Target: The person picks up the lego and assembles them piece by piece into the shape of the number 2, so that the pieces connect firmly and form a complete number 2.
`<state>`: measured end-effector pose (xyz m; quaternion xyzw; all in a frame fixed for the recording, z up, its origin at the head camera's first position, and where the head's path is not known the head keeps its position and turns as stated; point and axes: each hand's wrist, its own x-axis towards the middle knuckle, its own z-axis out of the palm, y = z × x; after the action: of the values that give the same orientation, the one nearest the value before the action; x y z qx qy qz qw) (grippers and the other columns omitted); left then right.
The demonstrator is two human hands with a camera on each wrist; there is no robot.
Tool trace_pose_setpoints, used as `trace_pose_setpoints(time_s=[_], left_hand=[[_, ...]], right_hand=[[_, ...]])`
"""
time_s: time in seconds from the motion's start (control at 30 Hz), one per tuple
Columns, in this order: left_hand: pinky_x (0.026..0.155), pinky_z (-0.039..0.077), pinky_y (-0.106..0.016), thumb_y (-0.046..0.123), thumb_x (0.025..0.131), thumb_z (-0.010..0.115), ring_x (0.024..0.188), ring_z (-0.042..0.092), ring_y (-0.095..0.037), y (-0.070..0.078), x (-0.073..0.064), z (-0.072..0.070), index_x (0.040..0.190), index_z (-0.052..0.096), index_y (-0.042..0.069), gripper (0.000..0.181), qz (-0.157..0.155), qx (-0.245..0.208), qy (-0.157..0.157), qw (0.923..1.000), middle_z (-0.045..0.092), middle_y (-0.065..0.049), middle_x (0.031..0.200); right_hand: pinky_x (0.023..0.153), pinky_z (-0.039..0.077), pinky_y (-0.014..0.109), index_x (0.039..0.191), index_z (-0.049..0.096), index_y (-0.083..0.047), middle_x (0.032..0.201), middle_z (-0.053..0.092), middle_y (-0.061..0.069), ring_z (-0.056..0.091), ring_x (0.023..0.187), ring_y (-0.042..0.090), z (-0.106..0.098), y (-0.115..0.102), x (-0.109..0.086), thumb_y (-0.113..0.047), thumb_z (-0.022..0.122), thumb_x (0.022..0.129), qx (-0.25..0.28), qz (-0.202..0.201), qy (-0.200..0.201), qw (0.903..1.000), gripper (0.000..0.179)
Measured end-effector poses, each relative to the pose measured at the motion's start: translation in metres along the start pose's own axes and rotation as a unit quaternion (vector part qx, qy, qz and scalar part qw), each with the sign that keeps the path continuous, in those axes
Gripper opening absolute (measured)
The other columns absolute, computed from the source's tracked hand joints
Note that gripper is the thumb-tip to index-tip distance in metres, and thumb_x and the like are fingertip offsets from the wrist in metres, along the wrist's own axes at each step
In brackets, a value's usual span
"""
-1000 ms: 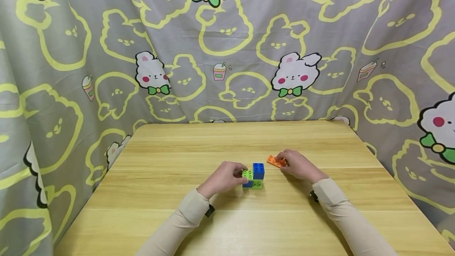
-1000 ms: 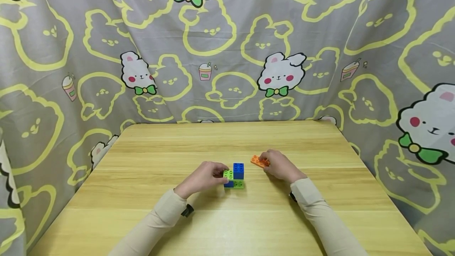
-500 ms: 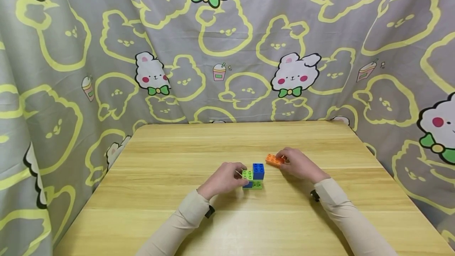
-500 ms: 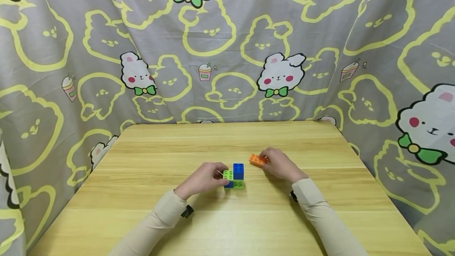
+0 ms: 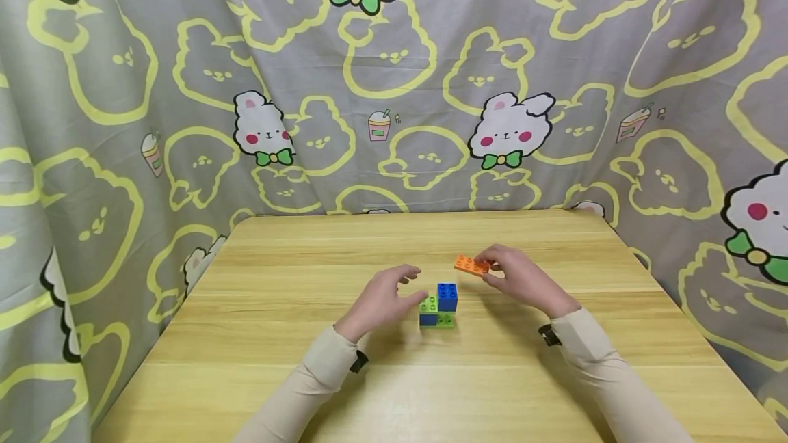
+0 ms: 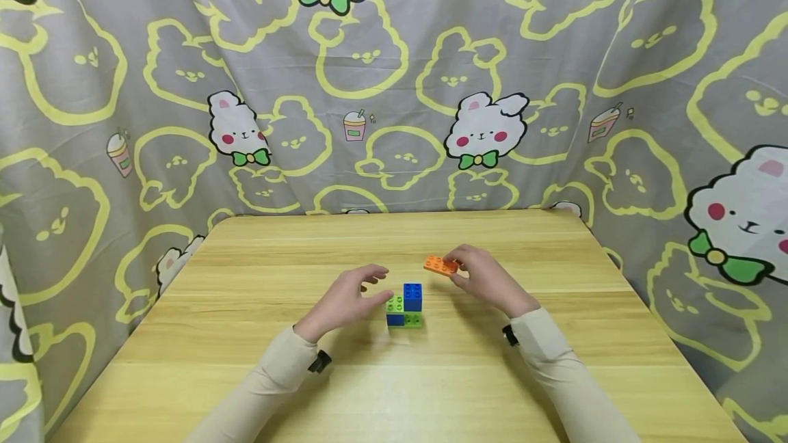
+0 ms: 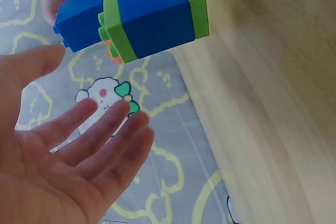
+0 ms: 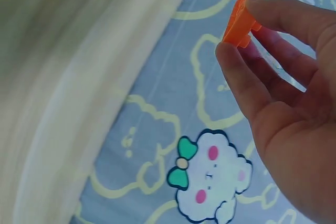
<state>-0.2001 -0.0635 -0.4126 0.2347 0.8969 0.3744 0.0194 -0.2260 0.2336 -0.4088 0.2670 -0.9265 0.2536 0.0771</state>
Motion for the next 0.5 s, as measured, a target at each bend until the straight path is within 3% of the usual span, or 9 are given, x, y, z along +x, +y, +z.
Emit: trace_pose_setpoints(time_s=[0.17, 0.5], left_hand=[[0.102, 0.051, -0.045, 0.035, 0.099, 0.068, 0.125, 0.061, -0.028, 0.003, 0.000, -0.002, 0.139, 0.061, 0.010, 0.048, 0.016, -0.002, 0.035, 0.9993, 0.064, -0.008, 0.139], [0.102, 0.052, -0.047, 0.032, 0.099, 0.069, 0.124, 0.061, -0.031, 0.012, -0.002, -0.004, 0.138, 0.064, 0.012, 0.044, 0.048, -0.020, 0.072, 0.9961, 0.064, -0.007, 0.139]], right_hand=[[0.088, 0.059, 0.046, 0.115, 0.073, -0.004, 0.115, 0.071, 0.010, 0.069, 0.099, 0.025, -0.008, -0.011, 0.000, -0.005, 0.075, 0.091, 0.000, -0.009, 0.006, 0.9999, 0.025], [0.091, 0.058, 0.046, 0.121, 0.073, -0.008, 0.121, 0.071, 0.006, 0.070, 0.104, 0.024, -0.019, -0.032, -0.003, -0.011, 0.077, 0.092, 0.012, -0.020, 0.018, 0.9996, 0.029]])
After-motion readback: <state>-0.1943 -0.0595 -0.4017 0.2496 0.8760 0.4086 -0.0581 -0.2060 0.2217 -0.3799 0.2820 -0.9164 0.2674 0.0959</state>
